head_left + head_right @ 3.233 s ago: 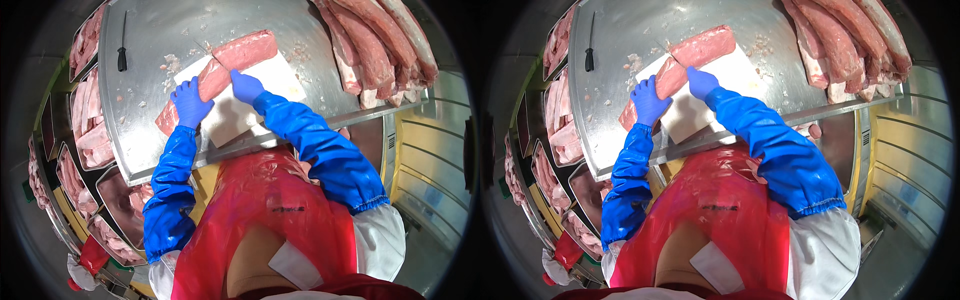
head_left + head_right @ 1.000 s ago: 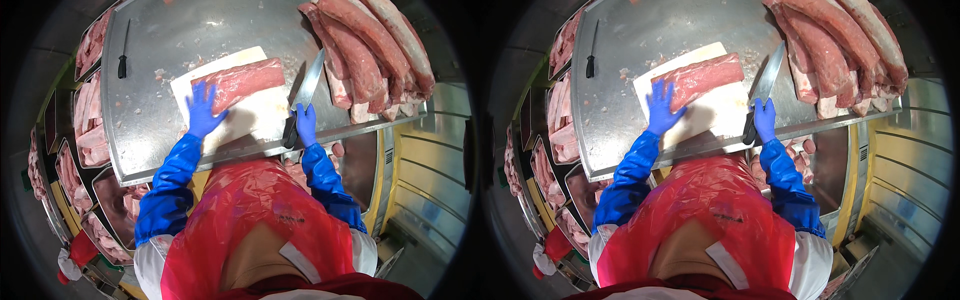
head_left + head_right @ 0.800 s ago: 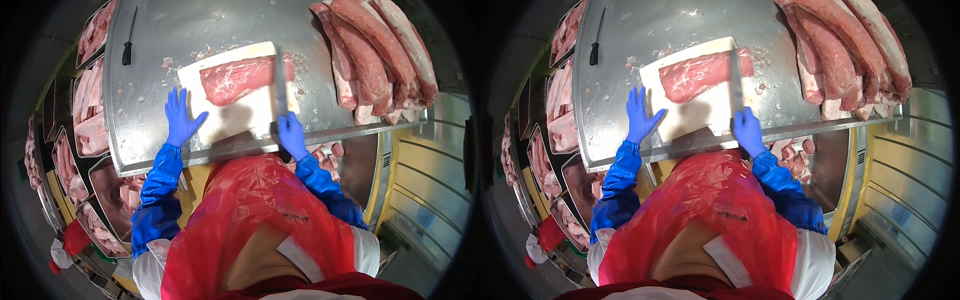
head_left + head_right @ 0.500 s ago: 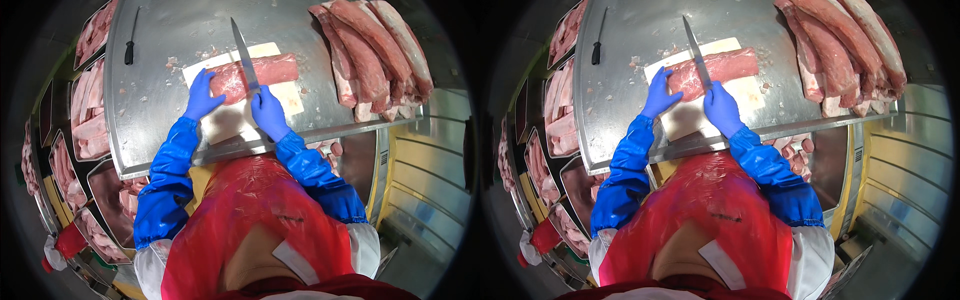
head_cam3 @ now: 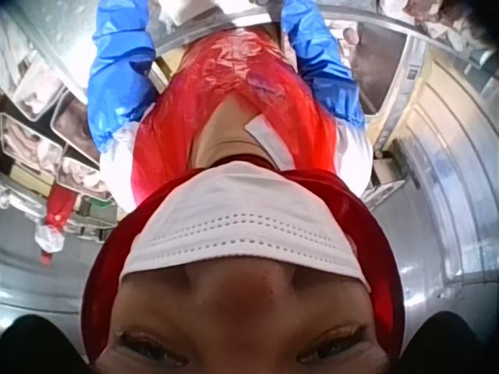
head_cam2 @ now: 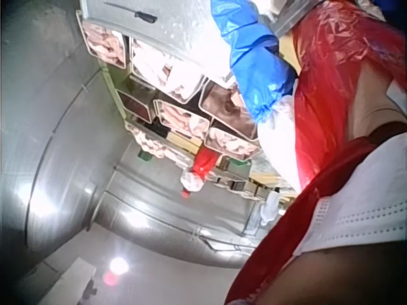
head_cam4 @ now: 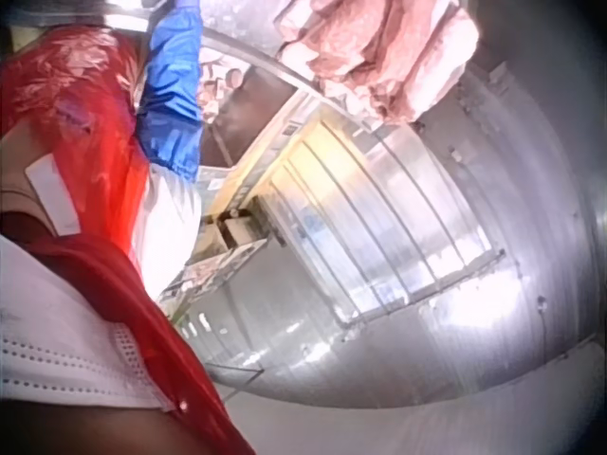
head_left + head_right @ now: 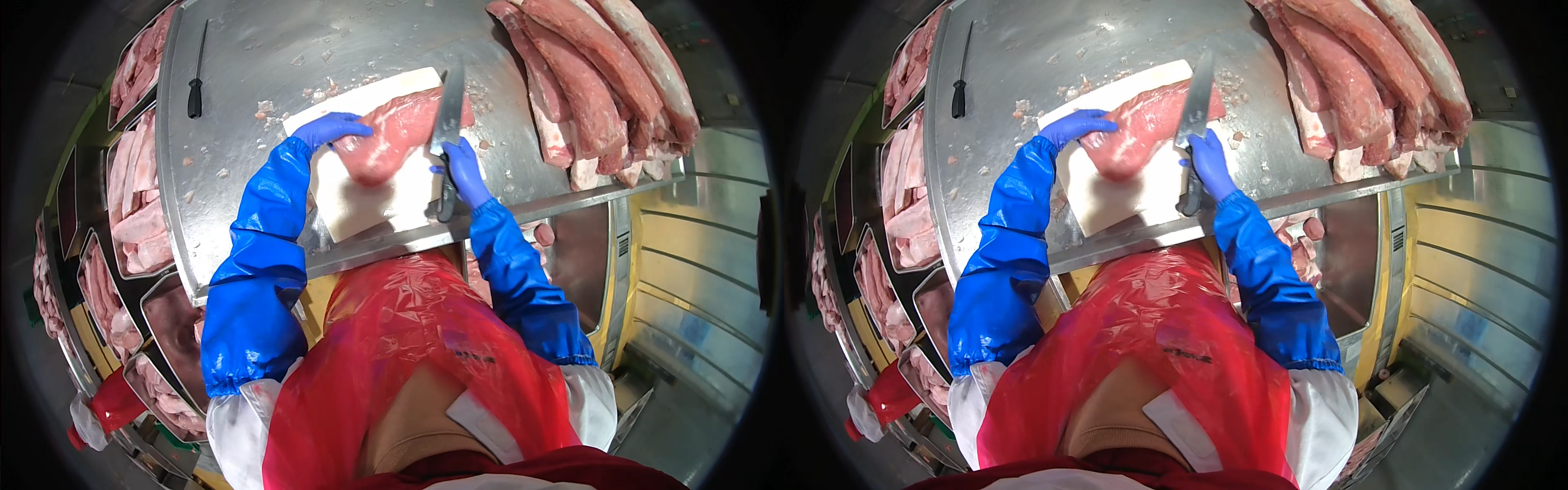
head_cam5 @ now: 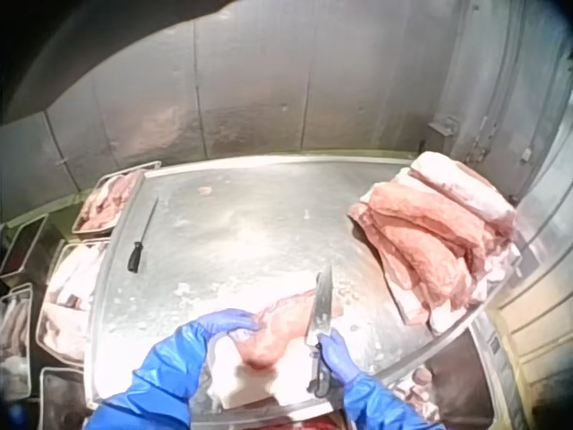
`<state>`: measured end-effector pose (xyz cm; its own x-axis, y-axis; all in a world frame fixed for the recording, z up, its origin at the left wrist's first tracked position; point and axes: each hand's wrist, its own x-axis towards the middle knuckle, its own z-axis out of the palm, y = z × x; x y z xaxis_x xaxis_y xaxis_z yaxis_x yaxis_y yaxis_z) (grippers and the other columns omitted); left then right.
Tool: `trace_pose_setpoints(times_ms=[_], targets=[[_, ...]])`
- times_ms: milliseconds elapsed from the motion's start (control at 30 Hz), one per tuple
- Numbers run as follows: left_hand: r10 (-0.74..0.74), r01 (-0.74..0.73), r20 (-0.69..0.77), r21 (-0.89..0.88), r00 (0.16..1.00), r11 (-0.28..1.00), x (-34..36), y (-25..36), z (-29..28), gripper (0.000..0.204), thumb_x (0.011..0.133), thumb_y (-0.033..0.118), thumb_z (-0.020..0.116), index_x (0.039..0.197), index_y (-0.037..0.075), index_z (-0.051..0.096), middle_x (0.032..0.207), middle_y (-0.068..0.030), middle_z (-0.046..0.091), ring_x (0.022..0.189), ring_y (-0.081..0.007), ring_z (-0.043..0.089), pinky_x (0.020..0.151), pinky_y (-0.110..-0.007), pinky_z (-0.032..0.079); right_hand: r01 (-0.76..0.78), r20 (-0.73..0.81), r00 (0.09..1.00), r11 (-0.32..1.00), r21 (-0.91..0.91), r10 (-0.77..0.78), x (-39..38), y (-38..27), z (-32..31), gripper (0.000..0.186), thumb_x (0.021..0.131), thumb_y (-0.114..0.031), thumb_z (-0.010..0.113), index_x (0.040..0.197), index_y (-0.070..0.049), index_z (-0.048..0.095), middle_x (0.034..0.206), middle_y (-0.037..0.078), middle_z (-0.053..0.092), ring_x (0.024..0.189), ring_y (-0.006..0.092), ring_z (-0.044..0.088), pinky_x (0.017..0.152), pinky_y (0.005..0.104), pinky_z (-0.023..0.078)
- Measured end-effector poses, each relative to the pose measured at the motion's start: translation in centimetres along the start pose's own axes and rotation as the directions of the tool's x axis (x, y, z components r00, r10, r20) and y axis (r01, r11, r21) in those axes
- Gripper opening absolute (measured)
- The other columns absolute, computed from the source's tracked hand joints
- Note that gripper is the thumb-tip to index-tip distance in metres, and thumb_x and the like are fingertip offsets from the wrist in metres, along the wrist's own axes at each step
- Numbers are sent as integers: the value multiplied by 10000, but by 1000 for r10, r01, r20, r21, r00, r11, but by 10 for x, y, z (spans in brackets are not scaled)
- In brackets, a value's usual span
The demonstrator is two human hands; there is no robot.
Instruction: The person cuts large pieces of raw meat into smaller portions using a knife on a cutting board. The cut pieces are placed into a metal tray. The person also sharpens the knife with a honing steel during the process.
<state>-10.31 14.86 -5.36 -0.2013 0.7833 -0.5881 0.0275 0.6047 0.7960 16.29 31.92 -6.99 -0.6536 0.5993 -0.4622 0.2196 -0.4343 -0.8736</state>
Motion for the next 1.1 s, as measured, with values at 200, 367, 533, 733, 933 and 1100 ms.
trace_pose_setpoints(times_ms=[200,367,533,733,933,1100], targets=[[253,-259,-73,-430,965,865,-29,12,103,691,851,280,731,1422,30,434,1327,-100,557,1191,-187,534,1027,-332,441,93,139,985,991,101,-106,22,-13,25,217,927,-120,519,1099,-6,586,975,58,622,889,133,584,825,271,467],[335,-442,-457,-150,824,884,-56,34,118,723,784,301,775,1342,-16,442,1256,-176,573,1153,-262,561,979,-377,457,89,279,950,980,179,-137,24,-62,45,243,915,-154,519,1117,-29,571,1002,59,614,903,129,583,852,283,474],[347,-304,-560,172,753,937,-120,96,99,630,776,264,751,1277,-3,479,1201,-168,593,1128,-244,570,958,-369,455,23,273,950,907,420,-150,-18,-95,75,236,926,-163,514,1136,-66,562,1005,49,612,912,150,602,858,301,482],[451,-433,-467,153,761,888,-135,99,91,601,791,229,740,1302,12,509,1190,-123,619,1105,-220,586,968,-353,451,123,199,958,921,369,-208,-38,-82,57,250,921,-176,540,1152,-81,559,954,18,596,893,116,578,847,277,468],[137,-74,-666,122,733,990,-92,-36,32,559,813,291,725,1283,41,557,1055,-145,641,962,-228,636,825,-361,517,273,66,962,906,-323,-266,-24,5,22,232,970,-139,539,1150,4,509,962,53,612,738,121,600,554,277,508],[410,32,-712,518,570,855,-135,-40,87,649,762,350,758,1300,63,535,1281,-228,522,1201,-362,520,981,-442,437,205,147,979,635,-745,-144,-98,-6,-7,214,975,-212,523,1109,-45,525,732,165,622,625,294,640,562,383,503]])
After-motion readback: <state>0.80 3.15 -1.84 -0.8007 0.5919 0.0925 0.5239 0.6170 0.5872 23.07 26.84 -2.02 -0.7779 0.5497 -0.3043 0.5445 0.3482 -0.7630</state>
